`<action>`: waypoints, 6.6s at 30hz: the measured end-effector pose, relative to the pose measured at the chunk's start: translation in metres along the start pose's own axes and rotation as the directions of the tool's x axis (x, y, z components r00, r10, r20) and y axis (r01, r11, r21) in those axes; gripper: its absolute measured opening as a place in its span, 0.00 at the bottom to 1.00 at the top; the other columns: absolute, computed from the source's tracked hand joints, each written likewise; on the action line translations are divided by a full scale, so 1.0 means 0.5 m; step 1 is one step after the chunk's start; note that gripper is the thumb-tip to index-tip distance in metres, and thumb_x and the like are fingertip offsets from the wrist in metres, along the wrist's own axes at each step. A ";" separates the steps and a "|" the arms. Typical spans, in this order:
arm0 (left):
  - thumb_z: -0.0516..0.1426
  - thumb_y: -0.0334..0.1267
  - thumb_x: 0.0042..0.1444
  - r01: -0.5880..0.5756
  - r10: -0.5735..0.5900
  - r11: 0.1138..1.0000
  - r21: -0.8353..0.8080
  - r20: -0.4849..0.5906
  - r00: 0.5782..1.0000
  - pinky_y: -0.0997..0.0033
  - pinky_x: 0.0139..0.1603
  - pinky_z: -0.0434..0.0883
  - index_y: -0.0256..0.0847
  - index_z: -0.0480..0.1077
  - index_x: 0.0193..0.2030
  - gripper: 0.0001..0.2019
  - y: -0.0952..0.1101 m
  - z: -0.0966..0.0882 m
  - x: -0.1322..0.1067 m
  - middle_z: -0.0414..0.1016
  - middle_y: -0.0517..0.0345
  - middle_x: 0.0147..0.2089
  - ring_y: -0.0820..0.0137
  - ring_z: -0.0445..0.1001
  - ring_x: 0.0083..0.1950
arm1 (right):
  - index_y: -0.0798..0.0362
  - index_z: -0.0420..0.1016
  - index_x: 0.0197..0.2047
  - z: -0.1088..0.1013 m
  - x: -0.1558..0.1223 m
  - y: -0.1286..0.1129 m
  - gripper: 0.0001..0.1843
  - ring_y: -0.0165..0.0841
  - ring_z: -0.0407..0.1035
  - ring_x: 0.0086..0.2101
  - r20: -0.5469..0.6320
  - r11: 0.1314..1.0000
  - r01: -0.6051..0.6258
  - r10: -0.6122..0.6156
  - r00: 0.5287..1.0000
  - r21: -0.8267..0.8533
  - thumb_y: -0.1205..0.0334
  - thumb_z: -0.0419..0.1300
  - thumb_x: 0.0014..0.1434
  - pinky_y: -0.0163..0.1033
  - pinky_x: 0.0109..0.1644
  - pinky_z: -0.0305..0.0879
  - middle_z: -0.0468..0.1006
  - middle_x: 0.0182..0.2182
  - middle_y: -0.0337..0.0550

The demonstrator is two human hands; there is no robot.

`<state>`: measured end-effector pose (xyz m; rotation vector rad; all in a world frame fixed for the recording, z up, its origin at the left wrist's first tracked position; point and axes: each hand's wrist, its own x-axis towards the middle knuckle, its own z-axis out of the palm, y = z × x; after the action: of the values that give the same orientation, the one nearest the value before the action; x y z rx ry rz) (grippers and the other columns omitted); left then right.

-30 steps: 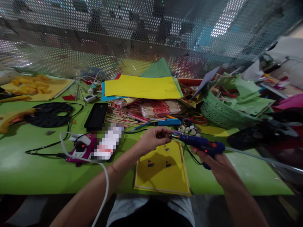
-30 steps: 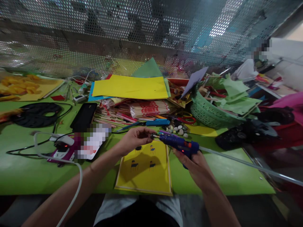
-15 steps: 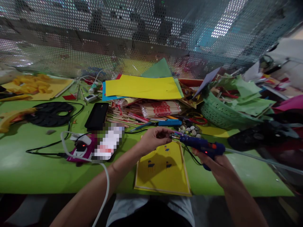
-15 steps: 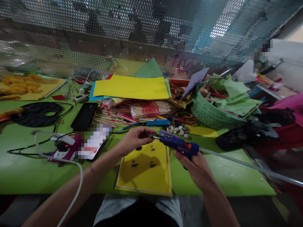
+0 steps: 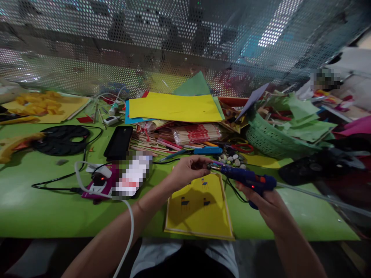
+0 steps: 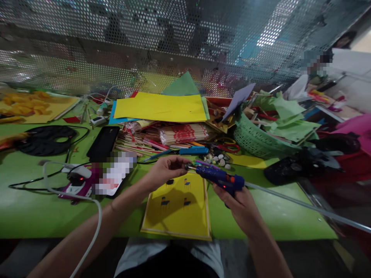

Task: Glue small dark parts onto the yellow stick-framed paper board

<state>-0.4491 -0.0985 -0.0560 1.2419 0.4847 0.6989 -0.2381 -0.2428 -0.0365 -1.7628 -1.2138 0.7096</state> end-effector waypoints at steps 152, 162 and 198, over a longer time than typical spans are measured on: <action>0.53 0.26 0.57 -0.336 -0.103 0.100 0.937 0.345 0.933 0.68 0.48 0.68 0.41 0.74 0.49 0.16 -0.023 0.025 0.007 0.76 0.53 0.43 0.66 0.73 0.47 | 0.51 0.79 0.33 -0.008 -0.029 0.153 0.08 0.32 0.68 0.31 -0.149 0.788 0.003 0.113 0.982 0.616 0.56 0.66 0.56 0.36 0.30 0.60 0.78 0.31 0.43; 0.52 0.26 0.57 -0.354 -0.132 0.100 0.930 0.365 0.922 0.67 0.49 0.67 0.41 0.75 0.47 0.15 -0.016 0.028 0.003 0.75 0.53 0.44 0.66 0.73 0.46 | 0.51 0.79 0.33 -0.010 -0.030 0.152 0.06 0.32 0.68 0.33 -0.141 0.784 0.013 0.095 0.985 0.621 0.57 0.65 0.57 0.35 0.31 0.60 0.78 0.32 0.42; 0.56 0.31 0.57 -0.184 -0.086 0.094 0.979 0.192 0.978 0.68 0.40 0.65 0.40 0.73 0.35 0.04 -0.017 0.050 0.002 0.78 0.57 0.36 0.66 0.74 0.41 | 0.50 0.80 0.34 -0.009 -0.030 0.165 0.06 0.30 0.69 0.32 -0.148 0.782 0.063 0.038 0.988 0.620 0.58 0.65 0.56 0.32 0.31 0.62 0.79 0.32 0.41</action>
<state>-0.4296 -0.1161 -0.0574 2.6837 0.8043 0.1483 -0.2034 -0.2711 -0.1073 -1.2170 -0.7551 0.8349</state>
